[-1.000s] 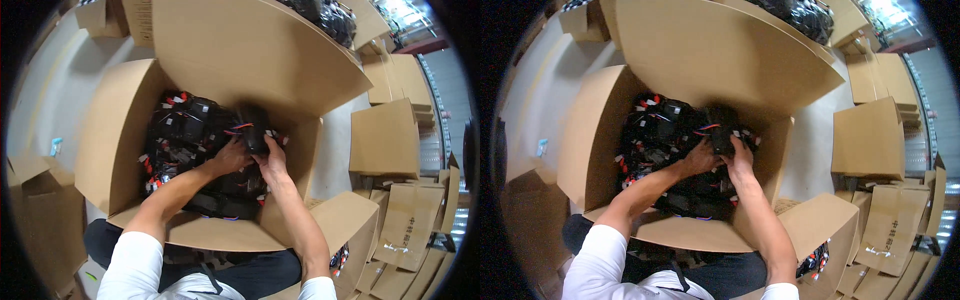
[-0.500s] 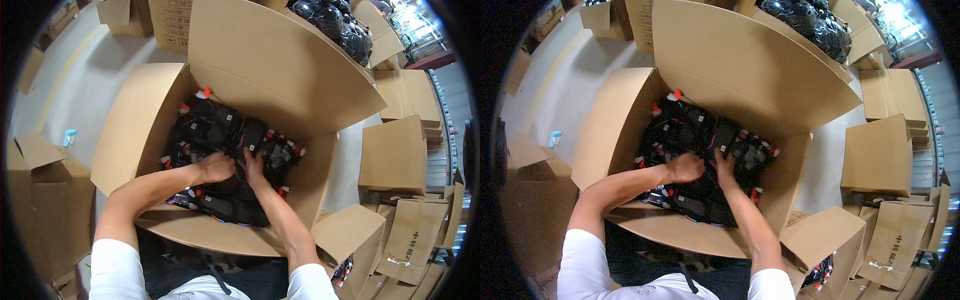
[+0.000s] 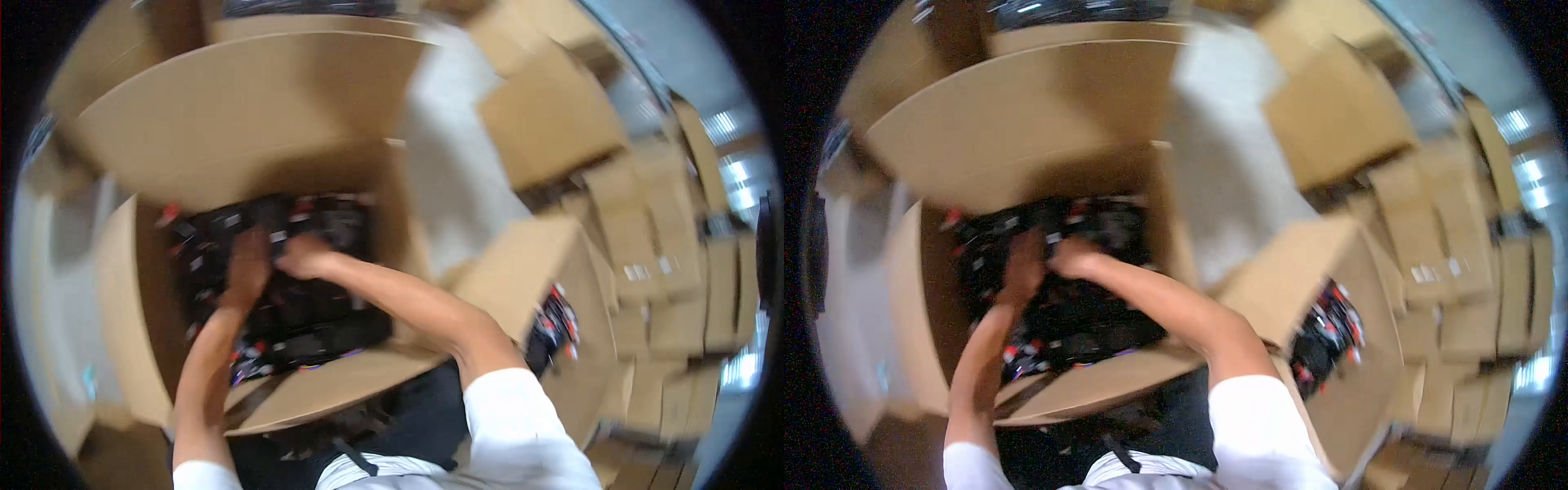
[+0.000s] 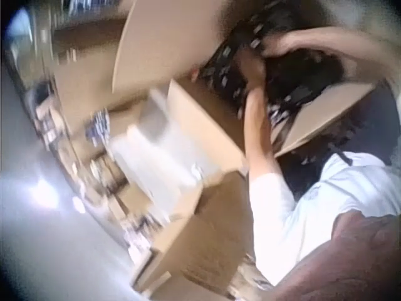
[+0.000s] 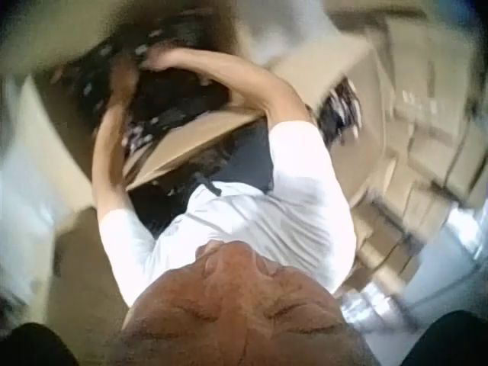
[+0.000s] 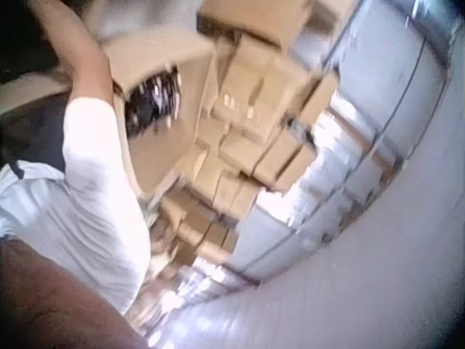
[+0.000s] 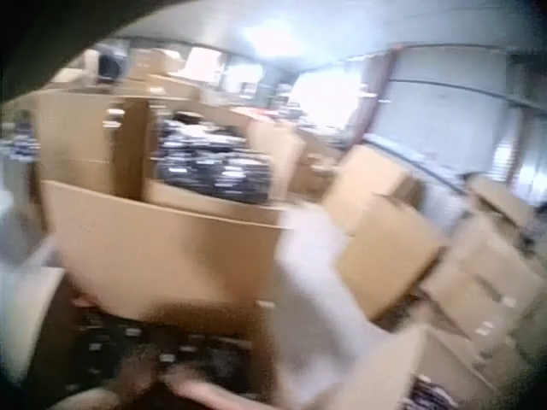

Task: The person sorts and inspects electronic modules with wiring by hand, taking them from cardboard boxes.

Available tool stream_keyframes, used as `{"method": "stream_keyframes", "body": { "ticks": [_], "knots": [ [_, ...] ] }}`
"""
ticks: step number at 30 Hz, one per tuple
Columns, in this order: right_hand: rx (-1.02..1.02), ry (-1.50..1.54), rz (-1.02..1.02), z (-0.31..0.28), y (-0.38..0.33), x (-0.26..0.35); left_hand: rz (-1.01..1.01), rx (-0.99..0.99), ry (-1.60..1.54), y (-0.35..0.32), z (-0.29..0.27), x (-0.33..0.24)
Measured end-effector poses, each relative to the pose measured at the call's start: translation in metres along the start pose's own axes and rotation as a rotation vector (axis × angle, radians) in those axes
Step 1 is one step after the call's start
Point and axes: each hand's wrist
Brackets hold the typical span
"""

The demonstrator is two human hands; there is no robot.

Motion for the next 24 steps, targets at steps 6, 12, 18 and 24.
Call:
{"method": "stream_keyframes", "body": {
  "ticks": [6, 12, 18, 24],
  "knots": [
    [0.179, 0.478, -0.432, -0.172, -0.274, 0.001, -0.091, 0.506, 0.097, 0.025, -0.068, -0.044],
    [-1.052, 0.638, 0.284, -0.172, -0.512, -0.227, -0.054, 0.394, -0.067, -0.028, -0.102, -0.002],
    [-0.385, 0.147, 0.587, -0.014, -0.502, -0.342, -0.188, 0.547, -0.193, -0.046, -0.178, -0.062],
    [-0.578, 0.116, 0.366, 0.015, -0.413, -0.307, -0.039, 0.479, -0.14, -0.077, -0.208, -0.105]
  ]
}}
Point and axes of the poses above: each hand's wrist, its own y-axis towards the middle knuckle, its own z-axis out of the palm, x = y × z, and after that the axes turned 3 degrees about -z, right-handed
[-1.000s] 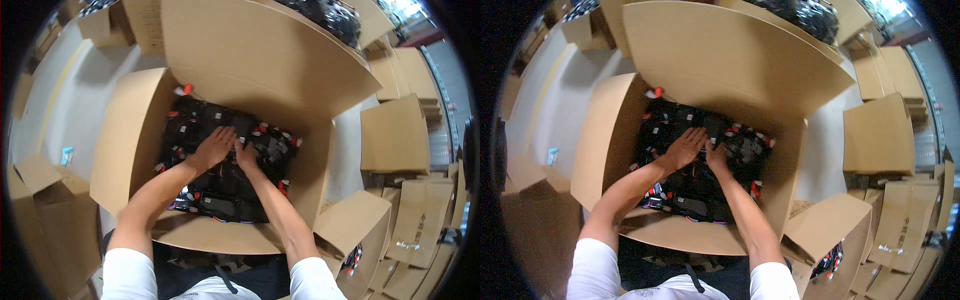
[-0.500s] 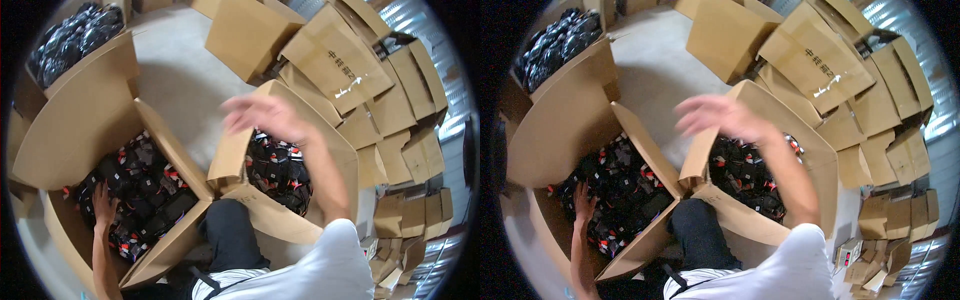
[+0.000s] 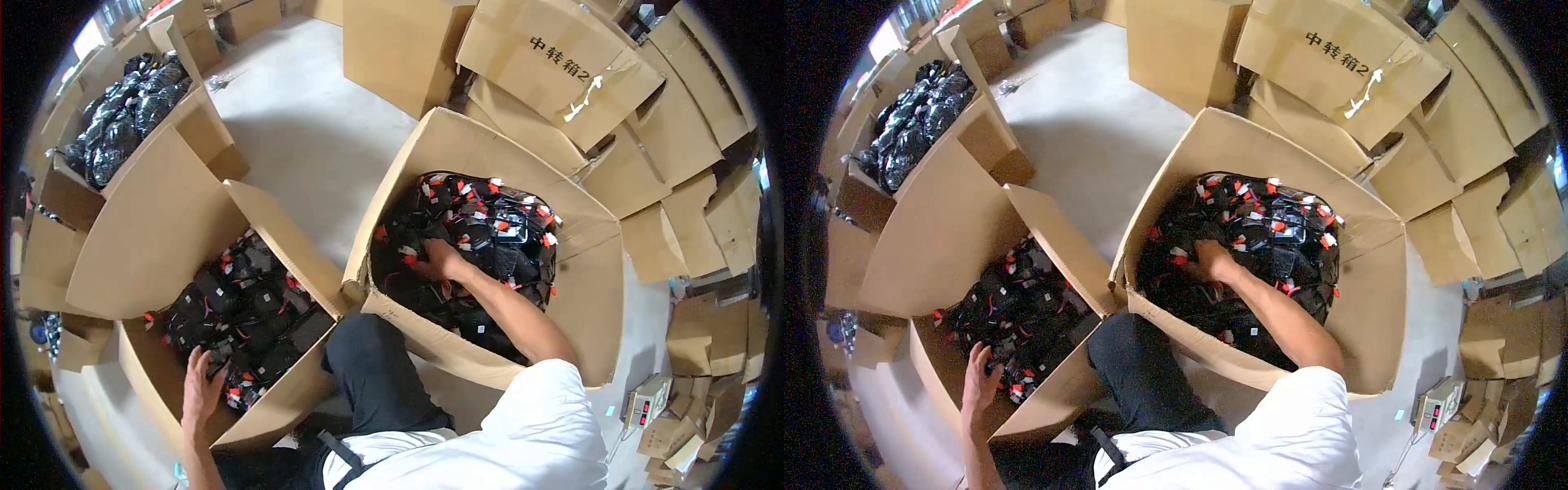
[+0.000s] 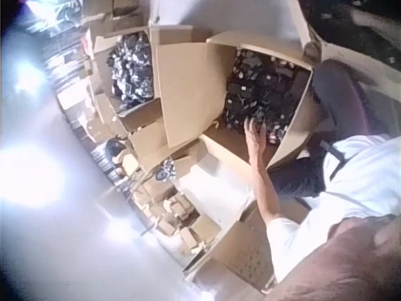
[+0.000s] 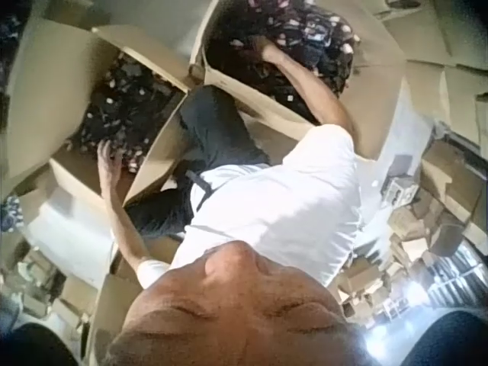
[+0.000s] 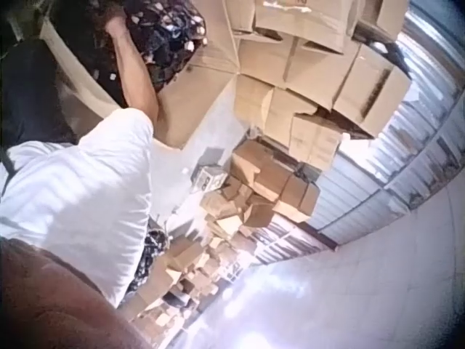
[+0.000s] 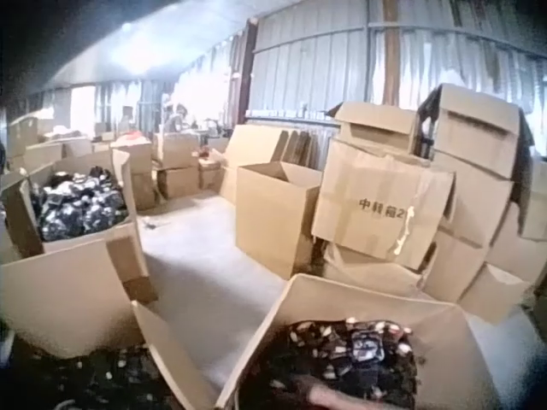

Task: The person sorts and inspects electronic modules with wiring by hand, taking them from cardboard boxes.

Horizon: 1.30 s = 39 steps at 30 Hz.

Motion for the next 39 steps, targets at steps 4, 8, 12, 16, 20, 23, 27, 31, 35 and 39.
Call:
{"method": "stream_keyframes", "body": {
  "ticks": [4, 8, 12, 16, 20, 23, 27, 31, 35, 39],
  "knots": [
    [-0.386, -0.036, 0.026, 0.021, -0.035, 0.005, -0.093, 0.041, -0.027, -0.02, -0.009, -0.05],
    [-0.26, 0.477, 0.219, -0.047, -0.074, 0.033, -0.043, 0.02, -0.004, -0.03, -0.013, -0.05],
    [-0.228, 0.368, -0.016, -0.101, -0.122, 0.11, -0.015, -0.009, -0.029, -0.02, -0.024, -0.065],
    [-0.435, 0.506, -0.058, -0.107, -0.14, 0.102, 0.104, 0.014, -0.093, 0.012, -0.019, -0.113],
    [-0.248, 0.101, 0.14, -0.121, -0.134, 0.044, 0.243, 0.005, -0.048, 0.016, -0.007, -0.132],
    [0.312, 0.161, 0.299, -0.088, -0.148, 0.004, 0.19, 0.032, -0.042, 0.004, -0.001, -0.122],
    [0.246, -0.12, 0.076, 0.006, -0.176, -0.069, 0.163, 0.059, -0.049, -0.011, 0.007, -0.093],
    [0.248, -0.263, 0.167, 0.015, -0.158, -0.039, 0.068, 0.054, -0.042, -0.032, -0.004, -0.078],
    [0.132, -0.139, 0.169, -0.039, -0.171, -0.022, 0.079, -0.004, -0.028, -0.034, -0.015, -0.083],
    [-0.178, 0.316, 0.31, -0.109, -0.175, -0.001, 0.043, 0.016, -0.169, -0.029, -0.016, -0.105]
  ]
}}
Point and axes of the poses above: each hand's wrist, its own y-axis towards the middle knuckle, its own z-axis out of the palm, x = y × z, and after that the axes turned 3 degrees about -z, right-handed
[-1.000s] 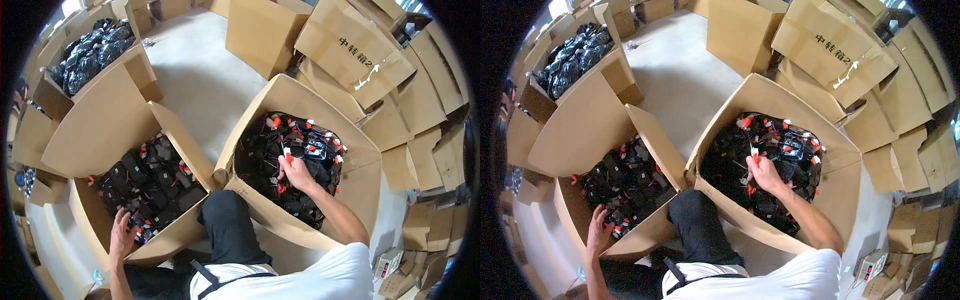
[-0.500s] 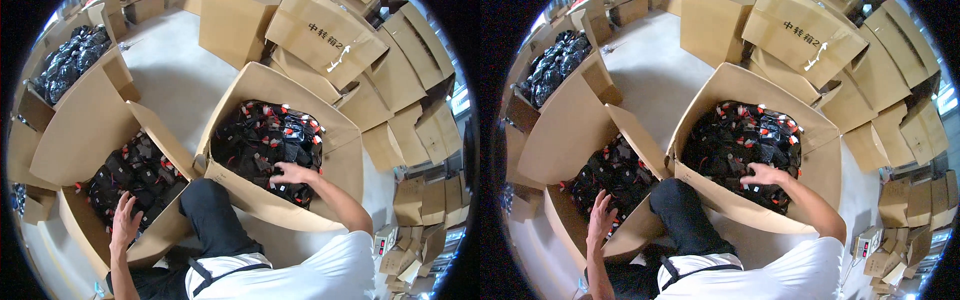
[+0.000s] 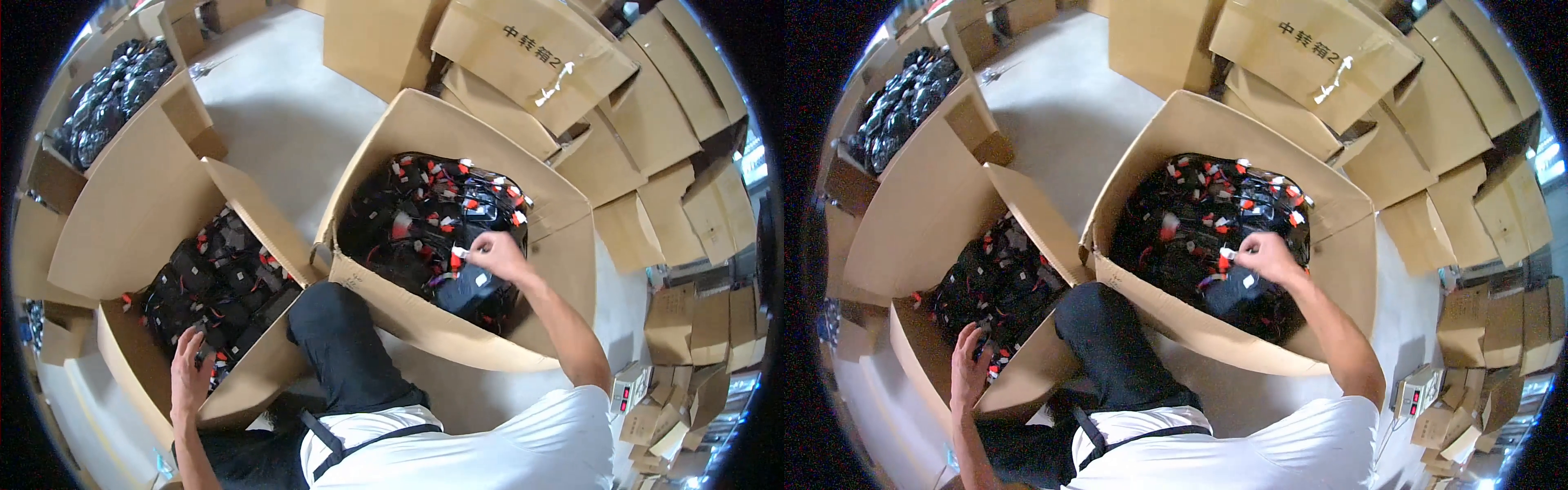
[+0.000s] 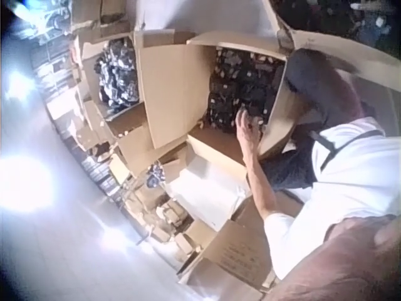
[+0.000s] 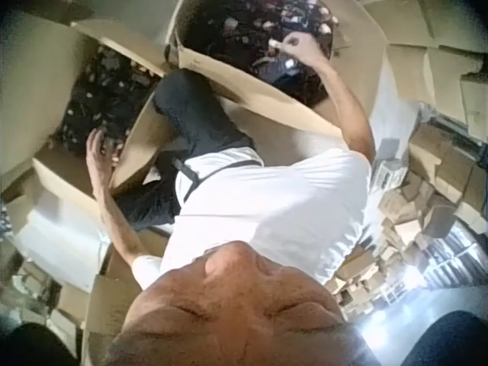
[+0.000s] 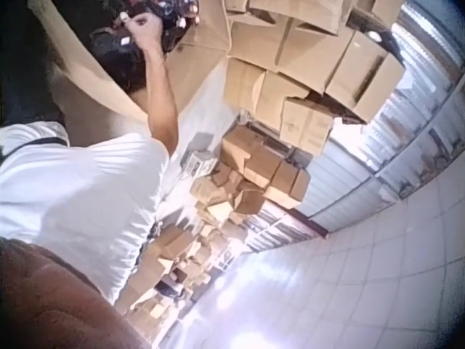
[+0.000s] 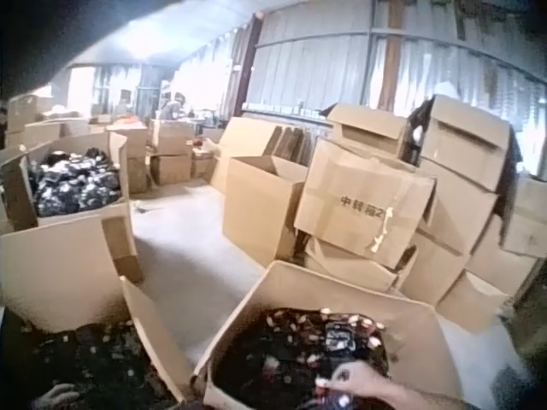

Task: The person sorts and inspects electronic modules with wiring by hand, taking them from cardboard boxes.

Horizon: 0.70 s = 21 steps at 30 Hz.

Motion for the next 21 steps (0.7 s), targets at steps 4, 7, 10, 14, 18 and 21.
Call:
{"method": "stream_keyframes", "body": {
  "ticks": [4, 7, 10, 14, 18, 21],
  "knots": [
    [-0.254, 0.239, 0.008, -0.058, -0.013, 0.067, 0.294, -0.046, 0.091, 0.023, 0.009, -0.037],
    [-0.28, 0.456, -0.094, -0.083, -0.018, 0.118, 0.392, -0.084, -0.06, 0.04, 0.013, -0.098],
    [-0.239, 0.492, -0.223, -0.076, -0.023, 0.166, 0.575, -0.14, -0.111, 0.048, 0.018, -0.184],
    [-0.213, 0.74, -0.318, -0.064, -0.036, 0.229, 1.001, -0.449, 0.052, 0.053, 0.031, -0.247],
    [-0.101, 0.8, -0.385, -0.039, -0.034, 0.257, 1.078, -0.922, -0.035, 0.069, 0.021, -0.255],
    [0.091, 0.863, -0.361, -0.025, -0.025, 0.241, 1.125, -0.718, 0.079, 0.061, -0.002, -0.249]
  ]
}}
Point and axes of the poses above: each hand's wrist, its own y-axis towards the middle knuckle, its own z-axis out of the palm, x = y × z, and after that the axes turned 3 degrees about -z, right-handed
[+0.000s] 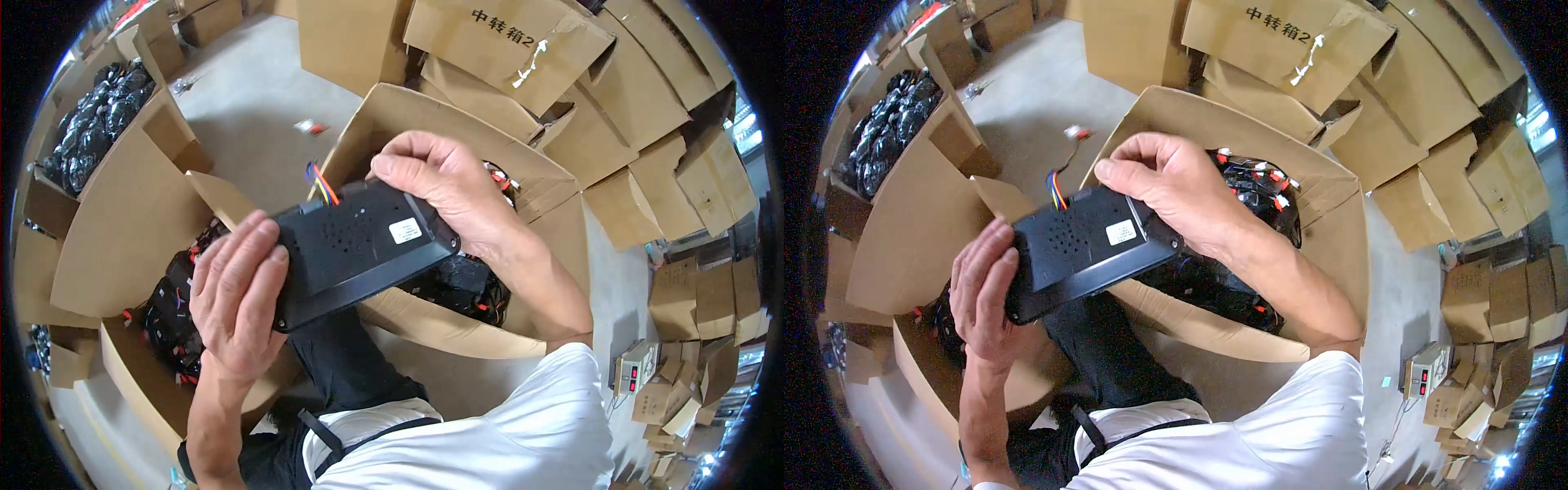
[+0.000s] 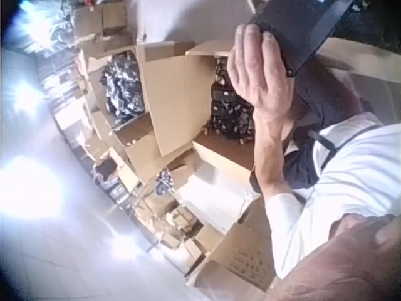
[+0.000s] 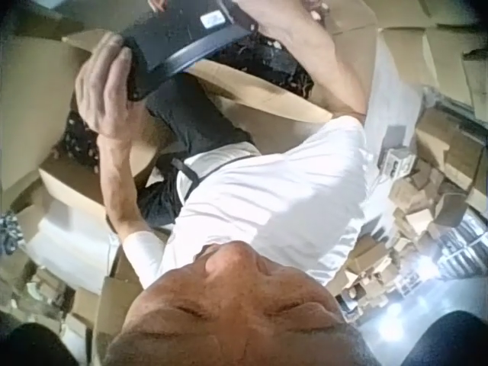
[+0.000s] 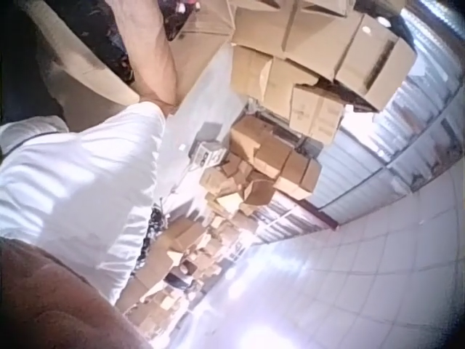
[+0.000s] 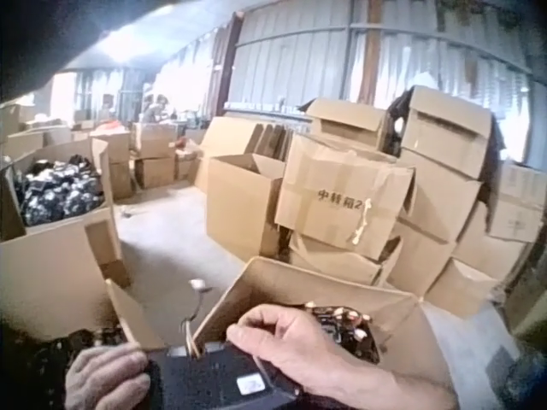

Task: The person sorts and inspects electronic modules with wiring by hand, taking them from cardboard boxes.

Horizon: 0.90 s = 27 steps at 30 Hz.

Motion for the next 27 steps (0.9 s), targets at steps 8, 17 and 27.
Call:
{"method": "stream_keyframes", "body": {
  "ticks": [8, 17, 27],
  "knots": [
    [0.219, -1.013, 0.082, -0.139, -0.016, -0.195, -0.993, -0.462, -0.127, -0.076, -0.075, 0.044],
    [0.609, -1.216, 0.153, -0.119, -0.05, -0.261, -1.138, -0.737, -0.307, -0.138, -0.118, 0.071],
    [-0.176, 0.1, -0.218, -0.045, -0.017, -0.014, -1.197, -0.643, -0.49, -0.113, -0.09, 0.05]
  ]
}}
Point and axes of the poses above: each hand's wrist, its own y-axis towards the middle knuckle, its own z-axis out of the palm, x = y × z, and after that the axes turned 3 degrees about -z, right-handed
